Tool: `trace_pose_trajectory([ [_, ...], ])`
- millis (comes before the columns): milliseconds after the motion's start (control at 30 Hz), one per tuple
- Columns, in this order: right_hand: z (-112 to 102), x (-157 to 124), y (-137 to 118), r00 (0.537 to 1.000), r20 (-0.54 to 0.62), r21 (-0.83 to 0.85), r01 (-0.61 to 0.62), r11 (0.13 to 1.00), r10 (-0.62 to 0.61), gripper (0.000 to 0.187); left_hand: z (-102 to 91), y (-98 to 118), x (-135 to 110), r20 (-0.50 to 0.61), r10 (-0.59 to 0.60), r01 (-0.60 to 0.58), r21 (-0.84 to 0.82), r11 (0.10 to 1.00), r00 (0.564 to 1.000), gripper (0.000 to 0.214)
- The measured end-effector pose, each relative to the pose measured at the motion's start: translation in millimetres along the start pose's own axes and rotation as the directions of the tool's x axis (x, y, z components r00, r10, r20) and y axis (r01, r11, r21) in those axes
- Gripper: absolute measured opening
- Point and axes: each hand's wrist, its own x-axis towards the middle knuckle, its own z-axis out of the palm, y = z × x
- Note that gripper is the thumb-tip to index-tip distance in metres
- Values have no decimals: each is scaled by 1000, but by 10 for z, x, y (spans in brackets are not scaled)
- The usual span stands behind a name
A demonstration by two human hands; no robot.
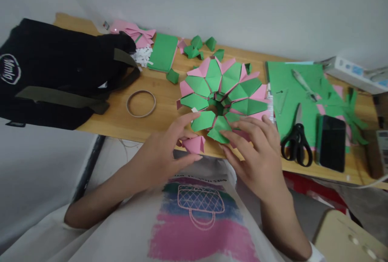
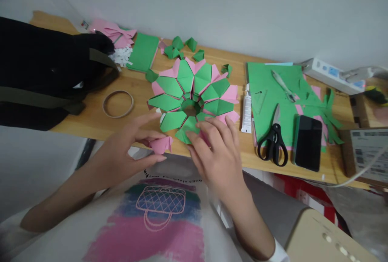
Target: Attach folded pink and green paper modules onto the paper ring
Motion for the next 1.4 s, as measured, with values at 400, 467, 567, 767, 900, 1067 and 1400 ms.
trace_pose_trajectory([
  [400, 10, 93, 88, 997, -73, 219, -2, 976, 18, 13, -44, 227, 115, -23, -73, 73, -12, 997, 997, 69],
  [467, 3, 115, 92, 997, -70, 247, -9, 969, 27, 13, -67, 254, 134, -51, -59, 60, 11, 998, 997, 66],
  [567, -9, 147, 96, 996, -76, 270, -23, 963, 45, 12, -78, 248, 177, -26, -57, 58, 46, 997, 998, 69],
  [767, -18, 165, 101, 994, -92, 285, -36, 958, 65, 11, -87, 225, 211, 40, -77, 75, 65, 995, 996, 76],
  [900, -13, 158, 102, 993, -92, 302, -41, 952, 71, 11, -105, 228, 212, 84, -122, 117, 59, 991, 989, 80],
  [1067, -13, 152, 105, 995, -91, 307, -19, 951, 49, 11, -71, 234, 234, 42, -135, 136, -31, 990, 990, 80],
  [1400, -10, 141, 97, 996, -86, 272, 12, 962, 12, 9, -15, 252, 237, -32, -170, 169, -24, 985, 985, 78],
])
